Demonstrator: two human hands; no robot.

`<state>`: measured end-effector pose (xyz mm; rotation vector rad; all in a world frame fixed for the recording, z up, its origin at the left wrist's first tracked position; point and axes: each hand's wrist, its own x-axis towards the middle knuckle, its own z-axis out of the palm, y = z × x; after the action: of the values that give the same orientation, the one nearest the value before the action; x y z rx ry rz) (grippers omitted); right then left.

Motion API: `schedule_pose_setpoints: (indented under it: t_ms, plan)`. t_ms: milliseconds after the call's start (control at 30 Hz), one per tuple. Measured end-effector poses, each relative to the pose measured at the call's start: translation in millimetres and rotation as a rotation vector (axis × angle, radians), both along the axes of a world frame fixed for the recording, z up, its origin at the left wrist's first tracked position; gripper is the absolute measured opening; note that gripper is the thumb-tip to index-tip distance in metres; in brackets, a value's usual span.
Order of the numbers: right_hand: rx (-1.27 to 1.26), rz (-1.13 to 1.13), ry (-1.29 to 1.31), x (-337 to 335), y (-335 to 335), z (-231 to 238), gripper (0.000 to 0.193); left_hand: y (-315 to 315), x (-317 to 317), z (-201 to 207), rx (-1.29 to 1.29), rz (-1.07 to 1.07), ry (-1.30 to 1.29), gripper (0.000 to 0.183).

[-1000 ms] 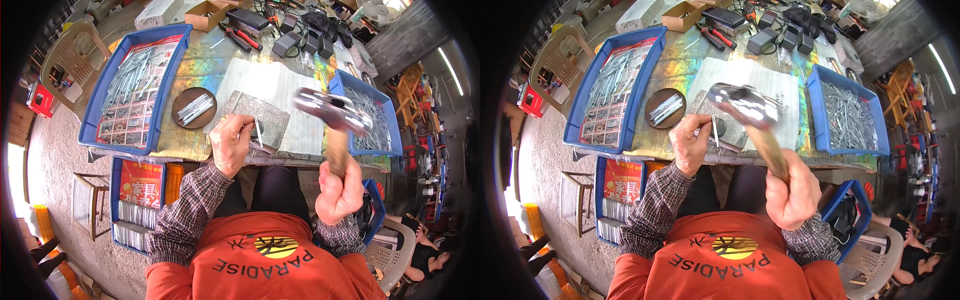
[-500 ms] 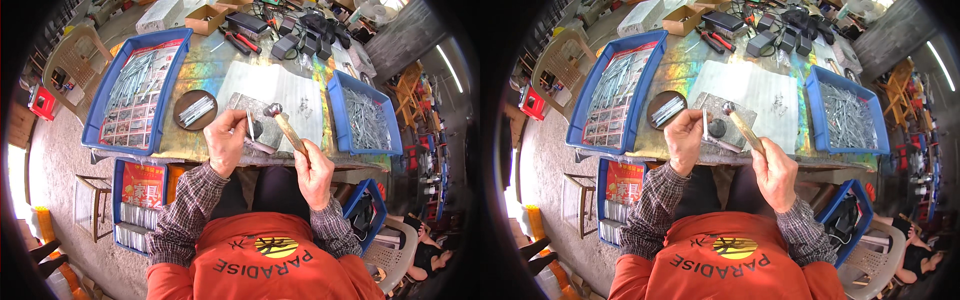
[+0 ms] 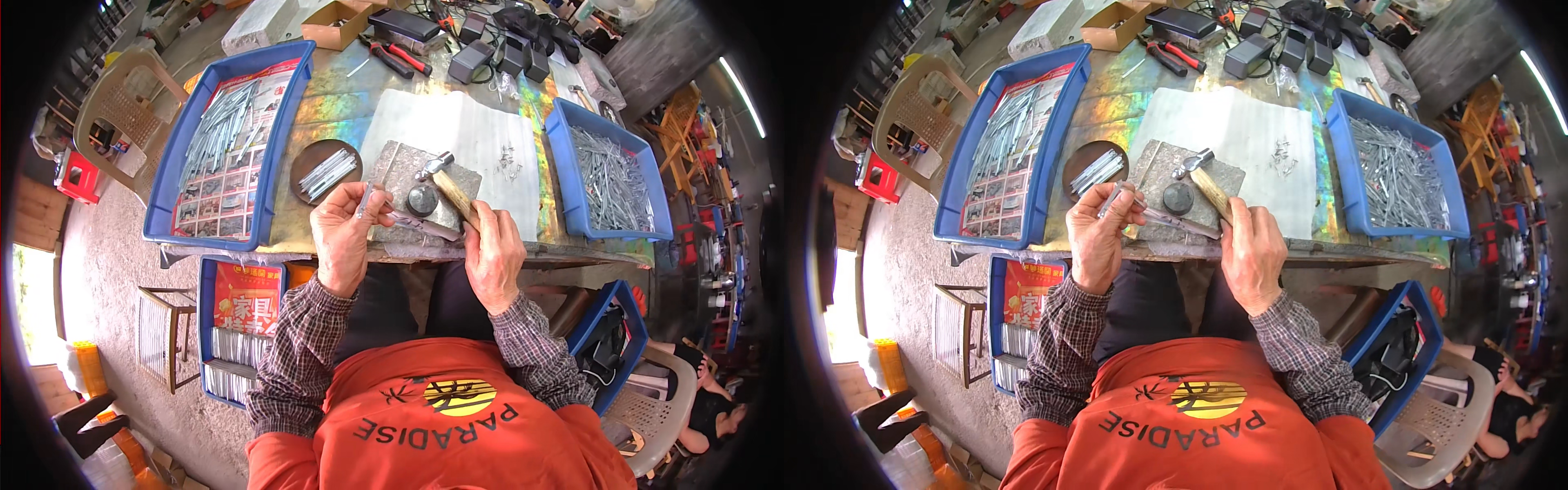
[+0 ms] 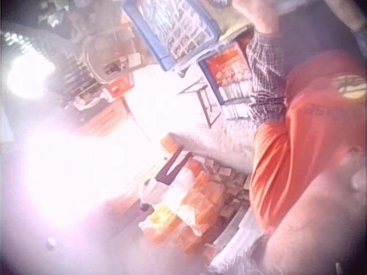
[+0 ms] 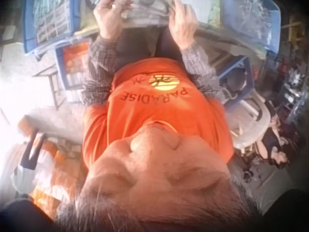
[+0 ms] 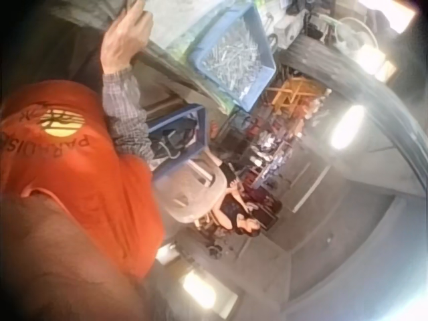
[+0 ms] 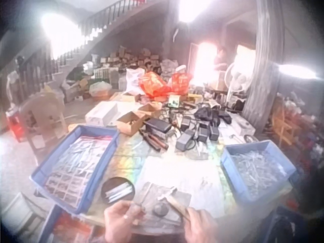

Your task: The person assembles metal components by inserting pins into metal strips, hammering them securely on a metal block with a hammer, and placing the finished strips into a round dish.

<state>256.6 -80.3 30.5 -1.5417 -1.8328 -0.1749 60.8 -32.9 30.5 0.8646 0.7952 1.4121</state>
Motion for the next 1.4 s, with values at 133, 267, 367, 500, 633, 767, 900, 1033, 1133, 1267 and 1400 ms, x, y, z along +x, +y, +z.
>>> schedule_pose_setpoints:
  t_ms: [133, 267, 367, 500, 633, 767, 900, 1033, 1133, 1267, 1400]
  plan:
    - [-0.014, 0.051, 0.053, 0, -1, 0, 0.046, -2, -1, 2, -0.046, -0.017, -0.041, 0.012]
    - [0.057, 0.075, -0.004, -9, -4, 20, 0.047, -11, 2, -3, 0.030, -0.026, 0.071, 0.010]
    - [0.086, 0.361, 0.075, -25, -7, 36, 0.050, -30, 14, 3, 0.026, -0.048, 0.259, 0.010]
    - [0.179, 0.515, 0.107, -35, -5, 36, 0.042, -41, 23, 0, 0.138, -0.043, 0.402, 0.021]
    - [0.154, 0.500, 0.166, -37, -5, 38, 0.031, -43, 18, 1, 0.188, -0.080, 0.426, 0.029]
    - [0.070, 0.525, 0.289, -41, -3, 45, 0.021, -44, 8, 15, 0.248, -0.081, 0.581, 0.029]
    - [-0.073, 0.502, 0.467, -41, -2, 44, 0.006, -43, 0, 20, 0.361, -0.092, 0.724, 0.026]
    - [-0.551, 0.436, 0.805, -34, -2, 50, 0.016, -42, -8, 21, 0.467, -0.157, 0.844, 0.021]
    - [-0.698, 0.471, 0.924, -32, 0, 44, 0.016, -42, -11, 14, 0.536, -0.132, 0.857, 0.017]
    - [-0.688, 0.472, 0.986, -38, -7, 36, 0.013, -36, -20, 13, 0.547, -0.116, 0.915, 0.015]
    - [-0.576, 0.448, 0.969, -32, -10, 37, 0.022, -12, -41, 6, 0.494, 0.190, 1.052, 0.010]
